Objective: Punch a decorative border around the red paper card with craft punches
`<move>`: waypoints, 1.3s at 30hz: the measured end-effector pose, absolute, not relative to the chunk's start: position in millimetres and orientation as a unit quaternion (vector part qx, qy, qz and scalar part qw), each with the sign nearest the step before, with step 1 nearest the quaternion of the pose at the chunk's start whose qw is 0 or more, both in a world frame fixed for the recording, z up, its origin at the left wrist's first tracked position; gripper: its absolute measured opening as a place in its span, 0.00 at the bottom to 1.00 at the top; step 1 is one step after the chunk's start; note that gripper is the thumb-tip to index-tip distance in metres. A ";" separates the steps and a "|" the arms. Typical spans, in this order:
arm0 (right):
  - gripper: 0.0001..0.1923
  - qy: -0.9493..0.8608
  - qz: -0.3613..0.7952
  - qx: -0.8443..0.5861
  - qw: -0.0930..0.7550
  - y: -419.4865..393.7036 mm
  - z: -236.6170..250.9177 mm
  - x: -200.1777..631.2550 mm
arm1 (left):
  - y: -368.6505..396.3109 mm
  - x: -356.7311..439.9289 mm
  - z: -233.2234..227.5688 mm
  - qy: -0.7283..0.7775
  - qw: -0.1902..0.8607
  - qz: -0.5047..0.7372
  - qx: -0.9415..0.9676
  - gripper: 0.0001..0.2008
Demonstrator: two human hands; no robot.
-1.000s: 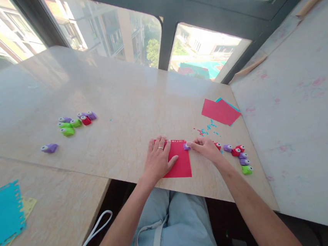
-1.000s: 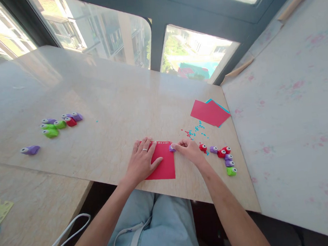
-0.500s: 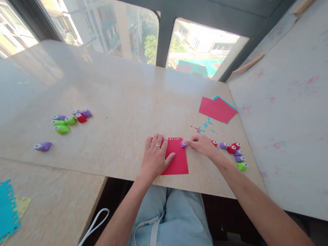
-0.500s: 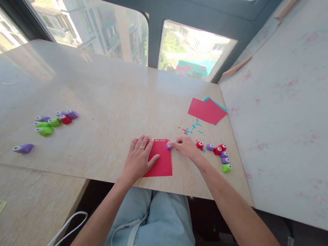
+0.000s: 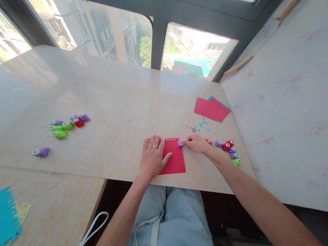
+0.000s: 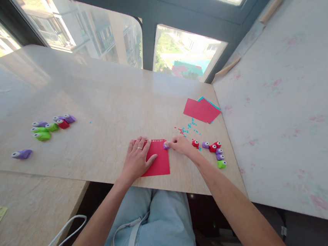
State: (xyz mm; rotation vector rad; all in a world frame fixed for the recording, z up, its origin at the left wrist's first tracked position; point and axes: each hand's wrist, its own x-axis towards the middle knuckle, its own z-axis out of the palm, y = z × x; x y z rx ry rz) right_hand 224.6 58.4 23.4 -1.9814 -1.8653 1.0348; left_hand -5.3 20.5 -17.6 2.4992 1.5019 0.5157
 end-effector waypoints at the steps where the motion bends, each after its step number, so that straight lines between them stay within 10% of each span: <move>1: 0.21 -0.633 0.357 -0.677 0.113 59.3 23.2 225.1 | 20.6 -5.4 -17.5 0.505 0.088 0.171 0.841 0.30; 26: 0.32 -0.584 0.417 -0.660 0.221 35.7 22.3 224.2 | 19.2 -7.6 -17.4 0.504 0.099 0.200 0.834 0.27; 39: 0.17 -0.686 0.270 -0.645 0.203 21.1 17.1 226.0 | 13.9 -9.1 -20.3 0.509 0.079 0.204 0.832 0.26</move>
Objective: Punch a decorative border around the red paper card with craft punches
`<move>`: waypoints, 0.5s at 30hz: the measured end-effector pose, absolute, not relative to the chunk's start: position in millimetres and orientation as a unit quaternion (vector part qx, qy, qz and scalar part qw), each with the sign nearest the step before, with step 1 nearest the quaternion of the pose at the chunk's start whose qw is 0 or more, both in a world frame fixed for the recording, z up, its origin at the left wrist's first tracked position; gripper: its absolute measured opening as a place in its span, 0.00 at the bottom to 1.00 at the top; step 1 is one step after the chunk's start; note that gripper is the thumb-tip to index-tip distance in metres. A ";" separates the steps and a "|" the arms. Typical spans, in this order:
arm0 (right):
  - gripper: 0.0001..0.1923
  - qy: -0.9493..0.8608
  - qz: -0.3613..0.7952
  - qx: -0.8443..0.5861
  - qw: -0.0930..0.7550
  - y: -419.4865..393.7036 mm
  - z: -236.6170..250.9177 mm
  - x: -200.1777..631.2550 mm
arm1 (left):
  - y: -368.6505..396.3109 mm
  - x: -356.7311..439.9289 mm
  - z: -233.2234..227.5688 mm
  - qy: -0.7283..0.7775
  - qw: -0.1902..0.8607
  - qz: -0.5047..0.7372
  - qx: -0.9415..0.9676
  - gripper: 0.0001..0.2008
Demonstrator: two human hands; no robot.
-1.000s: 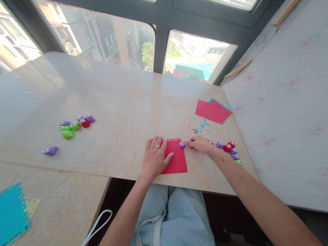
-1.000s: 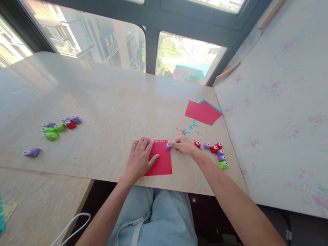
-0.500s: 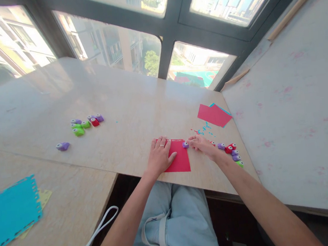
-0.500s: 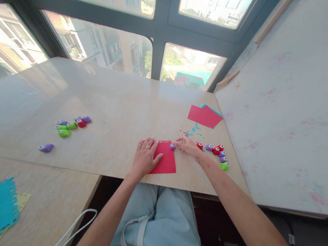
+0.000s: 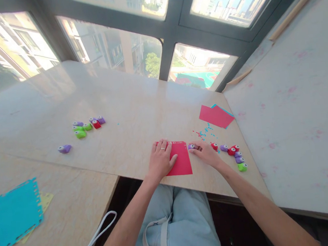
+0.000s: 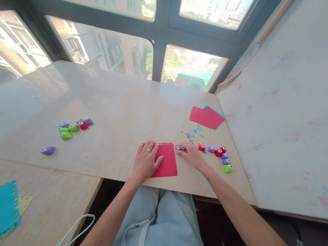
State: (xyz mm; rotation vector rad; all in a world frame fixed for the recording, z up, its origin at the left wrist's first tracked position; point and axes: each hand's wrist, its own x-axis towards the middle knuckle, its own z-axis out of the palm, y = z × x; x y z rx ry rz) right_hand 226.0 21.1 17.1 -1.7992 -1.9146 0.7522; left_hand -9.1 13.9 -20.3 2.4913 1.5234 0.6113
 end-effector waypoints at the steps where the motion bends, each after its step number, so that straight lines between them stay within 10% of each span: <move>1: 0.17 -0.685 0.263 -0.650 0.198 20.4 18.0 229.7 | 14.0 -9.2 -20.4 0.509 0.079 0.204 0.832 0.26; 15: 0.17 -0.627 0.132 -0.765 0.070 0.1 28.7 271.9 | 15.7 -10.4 -21.3 0.509 0.080 0.193 0.835 0.26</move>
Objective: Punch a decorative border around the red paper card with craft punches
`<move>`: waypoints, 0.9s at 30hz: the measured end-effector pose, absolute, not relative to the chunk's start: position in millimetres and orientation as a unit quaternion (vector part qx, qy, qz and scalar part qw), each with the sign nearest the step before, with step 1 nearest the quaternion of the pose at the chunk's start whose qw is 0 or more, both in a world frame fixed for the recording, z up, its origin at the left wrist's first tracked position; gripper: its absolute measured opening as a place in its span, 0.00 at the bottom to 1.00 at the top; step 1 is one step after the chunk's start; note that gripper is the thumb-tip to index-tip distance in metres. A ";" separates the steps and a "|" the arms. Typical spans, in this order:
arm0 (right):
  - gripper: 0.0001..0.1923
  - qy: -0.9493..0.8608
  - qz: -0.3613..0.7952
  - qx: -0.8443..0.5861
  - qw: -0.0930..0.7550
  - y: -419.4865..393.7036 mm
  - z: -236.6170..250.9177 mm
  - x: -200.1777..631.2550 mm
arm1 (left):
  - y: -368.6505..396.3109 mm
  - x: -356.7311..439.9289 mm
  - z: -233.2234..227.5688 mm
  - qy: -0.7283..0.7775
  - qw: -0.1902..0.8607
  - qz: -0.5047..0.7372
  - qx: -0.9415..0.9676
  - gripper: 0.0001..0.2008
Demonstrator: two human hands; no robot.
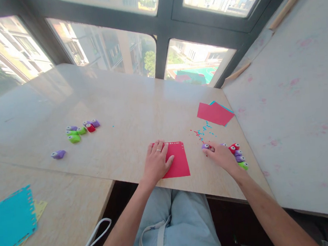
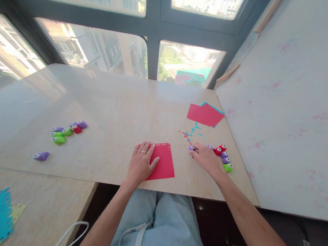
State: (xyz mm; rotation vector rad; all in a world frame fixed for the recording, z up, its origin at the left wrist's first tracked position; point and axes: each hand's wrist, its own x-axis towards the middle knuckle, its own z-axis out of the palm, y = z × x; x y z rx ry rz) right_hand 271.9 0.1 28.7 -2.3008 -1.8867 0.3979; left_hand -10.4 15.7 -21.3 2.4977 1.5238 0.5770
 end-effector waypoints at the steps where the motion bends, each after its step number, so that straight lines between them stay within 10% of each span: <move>1: 0.18 -0.622 0.119 -0.770 0.074 -2.3 28.3 273.4 | 15.8 -10.4 -21.4 0.510 0.079 0.193 0.835 0.26; 27: 0.21 -0.644 0.139 -0.670 0.343 -59.0 -26.1 243.3 | 48.5 -94.6 -18.6 0.626 0.193 0.464 0.596 0.12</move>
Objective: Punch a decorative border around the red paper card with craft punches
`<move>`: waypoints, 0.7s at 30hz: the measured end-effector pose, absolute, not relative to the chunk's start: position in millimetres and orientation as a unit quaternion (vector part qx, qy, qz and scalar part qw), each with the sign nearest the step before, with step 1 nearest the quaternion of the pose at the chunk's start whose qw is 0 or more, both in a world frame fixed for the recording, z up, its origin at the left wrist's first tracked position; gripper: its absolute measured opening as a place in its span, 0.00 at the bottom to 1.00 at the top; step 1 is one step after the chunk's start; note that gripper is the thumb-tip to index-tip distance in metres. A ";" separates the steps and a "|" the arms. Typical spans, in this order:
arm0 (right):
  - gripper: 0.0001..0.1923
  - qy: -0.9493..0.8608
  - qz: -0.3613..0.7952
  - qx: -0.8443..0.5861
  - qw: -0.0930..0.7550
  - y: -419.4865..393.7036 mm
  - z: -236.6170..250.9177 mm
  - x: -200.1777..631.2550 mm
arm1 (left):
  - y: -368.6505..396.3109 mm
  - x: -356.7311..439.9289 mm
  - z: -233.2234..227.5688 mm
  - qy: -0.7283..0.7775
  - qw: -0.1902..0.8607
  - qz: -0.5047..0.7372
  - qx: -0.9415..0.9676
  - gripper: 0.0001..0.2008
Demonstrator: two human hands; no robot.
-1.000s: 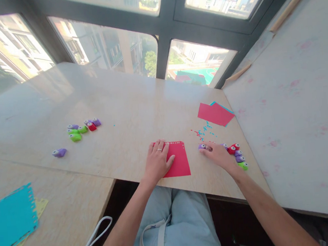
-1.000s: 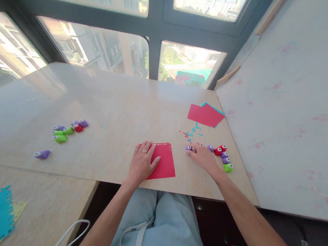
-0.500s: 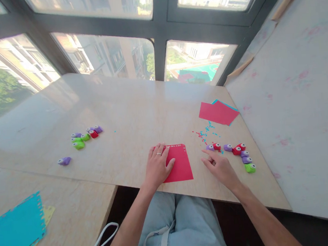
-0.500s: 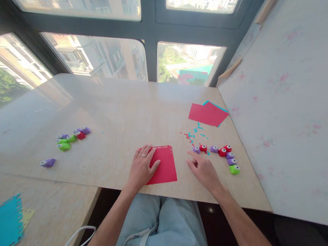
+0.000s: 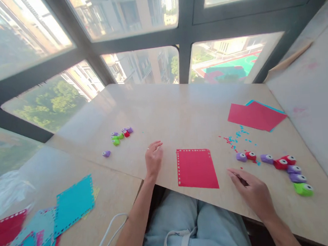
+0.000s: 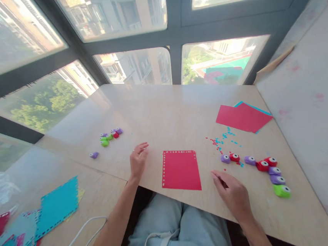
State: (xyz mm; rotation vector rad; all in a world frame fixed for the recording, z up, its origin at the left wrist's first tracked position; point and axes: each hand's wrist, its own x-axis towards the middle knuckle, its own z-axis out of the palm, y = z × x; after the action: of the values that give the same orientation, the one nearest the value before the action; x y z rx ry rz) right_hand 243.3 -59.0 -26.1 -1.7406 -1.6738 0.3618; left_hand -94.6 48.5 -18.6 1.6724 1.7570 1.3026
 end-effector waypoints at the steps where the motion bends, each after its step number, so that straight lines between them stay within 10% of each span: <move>1: 0.21 -0.646 0.138 -0.668 0.344 -58.9 -26.5 243.7 | 54.0 -109.6 -21.2 0.663 0.158 0.474 0.557 0.12; 11: 0.24 -0.657 0.100 -0.663 0.344 -59.1 -35.8 249.1 | 74.5 -217.9 -28.3 0.802 -0.039 0.446 0.394 0.21; 21: 0.26 -0.656 0.086 -0.675 0.326 -59.2 -32.0 247.9 | 87.5 -233.6 -23.9 0.842 -0.012 0.377 0.385 0.28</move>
State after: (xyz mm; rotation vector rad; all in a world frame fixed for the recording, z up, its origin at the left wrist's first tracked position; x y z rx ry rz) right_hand 247.9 -59.2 -32.0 -1.7696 -1.7205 0.2254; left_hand -233.6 87.5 -23.9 1.2183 2.6658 1.1949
